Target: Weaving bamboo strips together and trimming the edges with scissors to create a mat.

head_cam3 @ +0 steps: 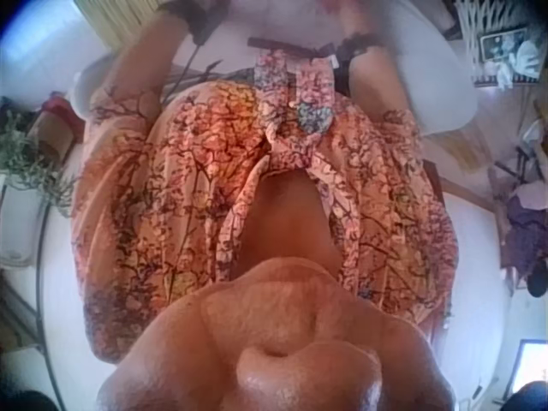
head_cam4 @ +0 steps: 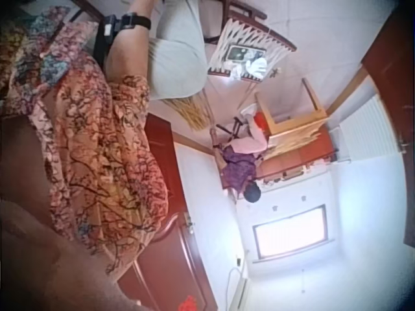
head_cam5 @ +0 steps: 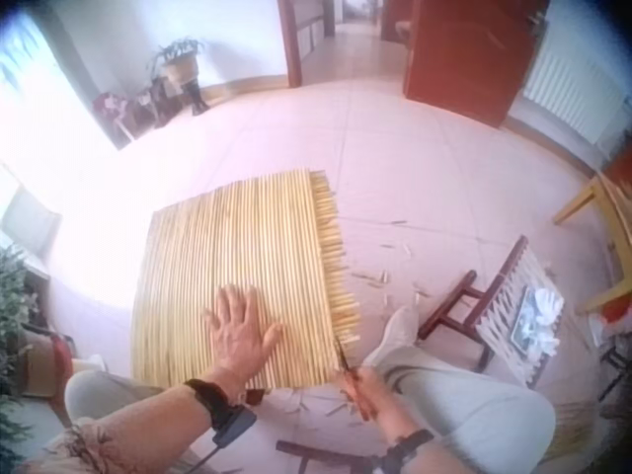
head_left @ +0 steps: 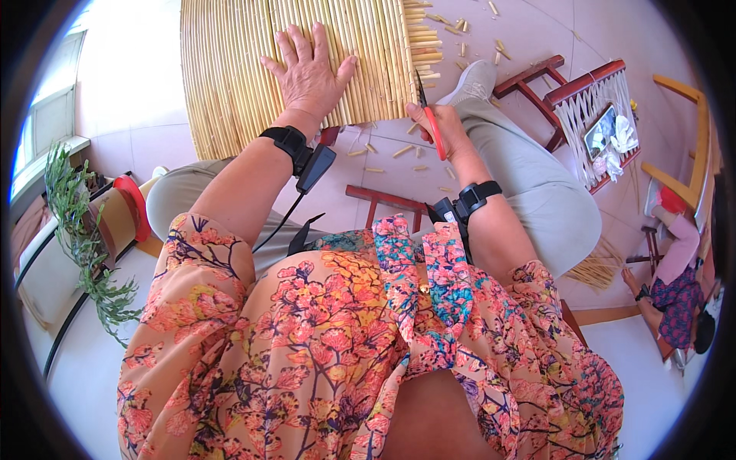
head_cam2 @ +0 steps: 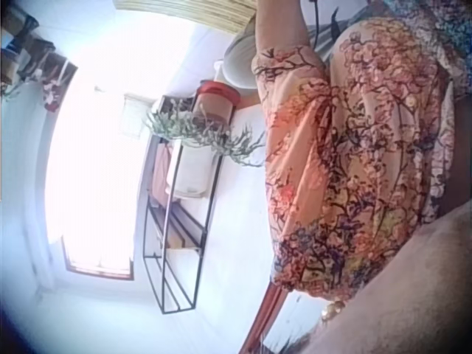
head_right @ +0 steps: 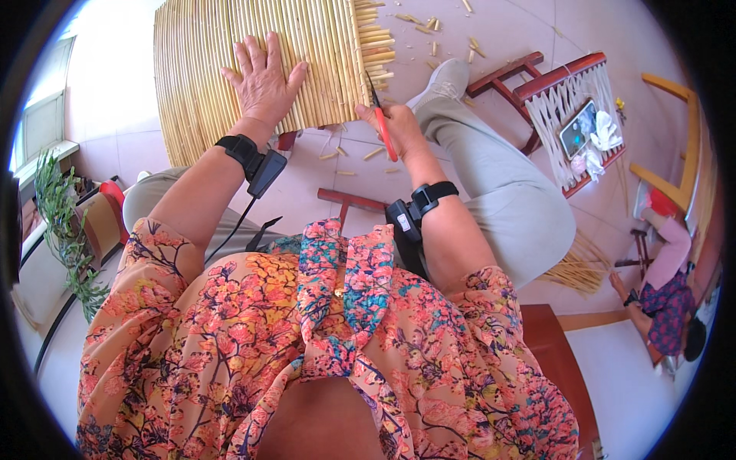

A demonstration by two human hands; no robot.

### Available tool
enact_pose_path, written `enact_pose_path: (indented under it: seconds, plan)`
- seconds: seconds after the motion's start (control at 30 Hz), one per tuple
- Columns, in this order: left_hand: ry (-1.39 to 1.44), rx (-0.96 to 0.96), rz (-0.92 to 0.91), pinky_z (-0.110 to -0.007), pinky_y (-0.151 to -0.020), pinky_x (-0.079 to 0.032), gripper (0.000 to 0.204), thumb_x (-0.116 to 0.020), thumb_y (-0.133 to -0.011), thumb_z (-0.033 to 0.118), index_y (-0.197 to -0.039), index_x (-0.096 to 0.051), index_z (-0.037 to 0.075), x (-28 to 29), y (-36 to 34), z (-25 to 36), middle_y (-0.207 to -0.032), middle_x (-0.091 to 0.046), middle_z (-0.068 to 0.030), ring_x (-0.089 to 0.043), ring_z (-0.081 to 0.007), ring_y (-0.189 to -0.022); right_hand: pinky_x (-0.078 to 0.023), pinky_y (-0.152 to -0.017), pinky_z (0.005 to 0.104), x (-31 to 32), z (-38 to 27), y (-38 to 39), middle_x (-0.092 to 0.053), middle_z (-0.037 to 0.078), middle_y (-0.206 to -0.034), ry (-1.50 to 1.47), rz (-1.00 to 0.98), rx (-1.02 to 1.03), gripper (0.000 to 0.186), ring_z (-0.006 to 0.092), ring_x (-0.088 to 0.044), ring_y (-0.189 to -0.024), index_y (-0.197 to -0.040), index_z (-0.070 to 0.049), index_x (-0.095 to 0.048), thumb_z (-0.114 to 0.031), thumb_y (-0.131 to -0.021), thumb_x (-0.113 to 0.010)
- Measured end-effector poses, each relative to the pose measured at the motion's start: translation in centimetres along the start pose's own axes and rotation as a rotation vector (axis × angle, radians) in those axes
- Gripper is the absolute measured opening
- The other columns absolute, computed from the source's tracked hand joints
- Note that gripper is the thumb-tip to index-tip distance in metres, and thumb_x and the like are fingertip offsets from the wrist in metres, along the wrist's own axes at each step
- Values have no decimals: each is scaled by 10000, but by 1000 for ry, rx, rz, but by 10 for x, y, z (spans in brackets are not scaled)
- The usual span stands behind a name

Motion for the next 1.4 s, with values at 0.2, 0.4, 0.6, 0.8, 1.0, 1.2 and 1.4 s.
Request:
enact_pose_path:
  seconds: [0.2, 0.4, 0.6, 0.8, 1.0, 1.2, 1.4]
  plan:
    - [12, 4, 1, -633, -991, -30, 742, -356, -840, 587, -1388, -216, 106, -1, 0, 2, -1422, -152, -229, -70, -388, -1330, -443, -602, 302, 0, 9, -7, -590, 108, -625, 12, 42, 43, 589, 173, -551, -606, -886, 37, -627, -537, -765, -578]
    - [4, 7, 1, -634, -990, -34, 736, -351, -840, 589, -1384, -227, 110, -4, -2, 1, -1417, -166, -229, -82, -392, -1328, -366, -446, 244, -1, 9, -6, -472, 17, -512, 36, 90, 95, 516, 92, -453, -474, -706, -5, -598, -514, -790, -576]
    - [9, 12, 17, -630, -995, -33, 720, -353, -842, 582, -1384, -228, 125, -5, -1, 1, -1421, -158, -223, -75, -384, -1331, -352, -376, 222, -8, 20, -1, -461, 16, -460, -223, 36, -15, 509, 88, -440, -387, -676, 21, -590, -477, -779, -615]
    - [-13, 14, -11, -619, -1002, -28, 725, -341, -843, 587, -1386, -222, 121, -6, -1, 2, -1424, -156, -215, -71, -378, -1332, -390, -429, 235, -9, 13, -2, -489, 34, -502, -224, 42, 22, 554, 110, -479, -440, -703, 27, -591, -520, -792, -572]
    - [-6, 16, 14, -619, -1003, -36, 732, -334, -842, 595, -1389, -216, 123, -6, -1, 1, -1429, -147, -212, -75, -377, -1333, -406, -464, 254, -9, 14, -5, -500, 41, -571, -273, -52, -31, 577, 124, -498, -505, -766, 12, -572, -564, -781, -557]
    - [-16, 16, 0, -620, -1002, -44, 736, -341, -838, 596, -1388, -219, 123, -6, -1, 1, -1431, -152, -204, -82, -370, -1334, -404, -470, 246, -9, 7, 3, -490, 36, -604, -422, -144, -209, 602, 119, -487, -510, -784, 2, -558, -599, -765, -550]
    - [4, 13, 17, -625, -997, -47, 738, -354, -832, 596, -1383, -234, 120, -8, -3, 1, -1424, -164, -211, -88, -375, -1332, -424, -519, 252, -6, 2, 2, -525, 53, -638, -138, -57, -105, 652, 125, -496, -555, -760, 6, -576, -644, -757, -517]
Point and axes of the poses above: each hand's wrist, its own y-axis away from the middle knuckle, its own x-axis out of the back of the hand, z = x × y, the point moved 4 cm from there along -y, towards the middle knuckle
